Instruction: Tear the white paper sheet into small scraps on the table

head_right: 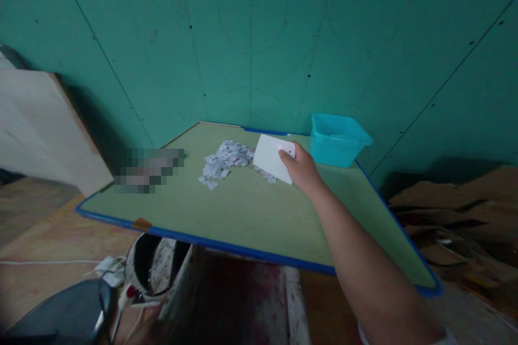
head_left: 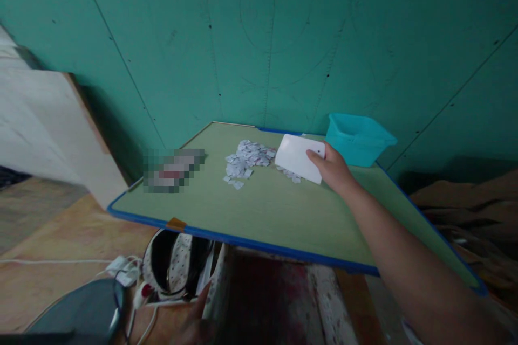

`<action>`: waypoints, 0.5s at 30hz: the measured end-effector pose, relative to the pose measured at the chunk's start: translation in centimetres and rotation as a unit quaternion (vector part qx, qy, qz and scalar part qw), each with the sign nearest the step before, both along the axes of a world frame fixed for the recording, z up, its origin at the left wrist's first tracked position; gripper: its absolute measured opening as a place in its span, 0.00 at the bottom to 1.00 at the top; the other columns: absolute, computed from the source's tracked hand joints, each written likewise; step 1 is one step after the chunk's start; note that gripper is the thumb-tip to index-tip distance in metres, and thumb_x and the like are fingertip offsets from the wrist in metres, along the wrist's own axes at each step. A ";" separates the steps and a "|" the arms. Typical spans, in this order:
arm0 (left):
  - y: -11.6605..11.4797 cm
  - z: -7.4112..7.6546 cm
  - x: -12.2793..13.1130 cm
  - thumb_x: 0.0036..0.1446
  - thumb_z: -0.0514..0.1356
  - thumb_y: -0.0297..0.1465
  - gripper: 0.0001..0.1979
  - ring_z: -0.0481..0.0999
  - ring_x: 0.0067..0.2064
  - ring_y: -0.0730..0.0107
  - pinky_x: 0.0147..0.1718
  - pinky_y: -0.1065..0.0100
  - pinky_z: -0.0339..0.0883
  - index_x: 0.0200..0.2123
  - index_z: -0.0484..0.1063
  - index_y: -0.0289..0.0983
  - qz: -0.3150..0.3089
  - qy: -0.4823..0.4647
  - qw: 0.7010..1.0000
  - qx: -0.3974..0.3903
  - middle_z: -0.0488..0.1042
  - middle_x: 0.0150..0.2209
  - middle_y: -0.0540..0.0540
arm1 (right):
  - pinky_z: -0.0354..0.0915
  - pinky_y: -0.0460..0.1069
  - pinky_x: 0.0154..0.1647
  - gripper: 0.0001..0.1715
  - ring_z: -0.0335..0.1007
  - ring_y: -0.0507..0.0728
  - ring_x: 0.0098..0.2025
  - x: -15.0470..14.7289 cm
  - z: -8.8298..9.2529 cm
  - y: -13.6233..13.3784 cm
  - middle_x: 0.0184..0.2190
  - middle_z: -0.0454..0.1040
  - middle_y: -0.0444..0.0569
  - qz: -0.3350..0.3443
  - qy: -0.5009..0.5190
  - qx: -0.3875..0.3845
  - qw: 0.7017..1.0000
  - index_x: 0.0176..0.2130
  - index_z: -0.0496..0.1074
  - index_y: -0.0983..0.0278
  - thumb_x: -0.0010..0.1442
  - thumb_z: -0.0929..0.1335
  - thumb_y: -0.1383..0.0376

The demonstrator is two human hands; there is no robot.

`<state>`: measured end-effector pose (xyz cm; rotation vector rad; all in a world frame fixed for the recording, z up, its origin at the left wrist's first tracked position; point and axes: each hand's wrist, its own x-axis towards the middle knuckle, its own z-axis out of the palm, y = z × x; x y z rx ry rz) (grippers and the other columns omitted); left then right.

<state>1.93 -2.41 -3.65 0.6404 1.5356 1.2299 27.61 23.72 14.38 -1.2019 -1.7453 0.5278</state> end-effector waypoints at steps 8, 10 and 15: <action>-0.3 -2.1 0.3 0.24 0.58 0.18 0.22 0.71 0.25 0.66 0.19 0.71 0.62 0.29 0.74 0.40 0.049 -0.022 0.998 0.028 0.78 0.30 0.48 | 0.60 0.50 0.32 0.14 0.66 0.56 0.33 -0.5 0.4 -0.7 0.32 0.71 0.48 0.054 0.040 -0.045 0.997 0.35 0.64 0.64 0.49 0.64 0.59; -0.3 -2.1 0.3 0.26 0.57 0.18 0.22 0.68 0.17 0.72 0.14 0.71 0.59 0.29 0.73 0.41 0.047 -0.024 0.998 0.026 0.78 0.31 0.49 | 0.60 0.50 0.32 0.14 0.66 0.56 0.33 -0.2 0.6 -0.7 0.32 0.71 0.48 0.060 0.065 -0.070 0.994 0.34 0.65 0.64 0.48 0.64 0.59; 0.0 -1.4 0.6 0.27 0.57 0.17 0.19 0.55 0.10 0.80 0.11 0.74 0.52 0.26 0.70 0.41 0.017 -0.007 1.000 0.026 0.68 0.13 0.58 | 0.60 0.50 0.32 0.15 0.65 0.55 0.33 0.6 0.6 -0.2 0.32 0.70 0.47 0.040 0.072 -0.060 0.995 0.35 0.64 0.64 0.48 0.64 0.57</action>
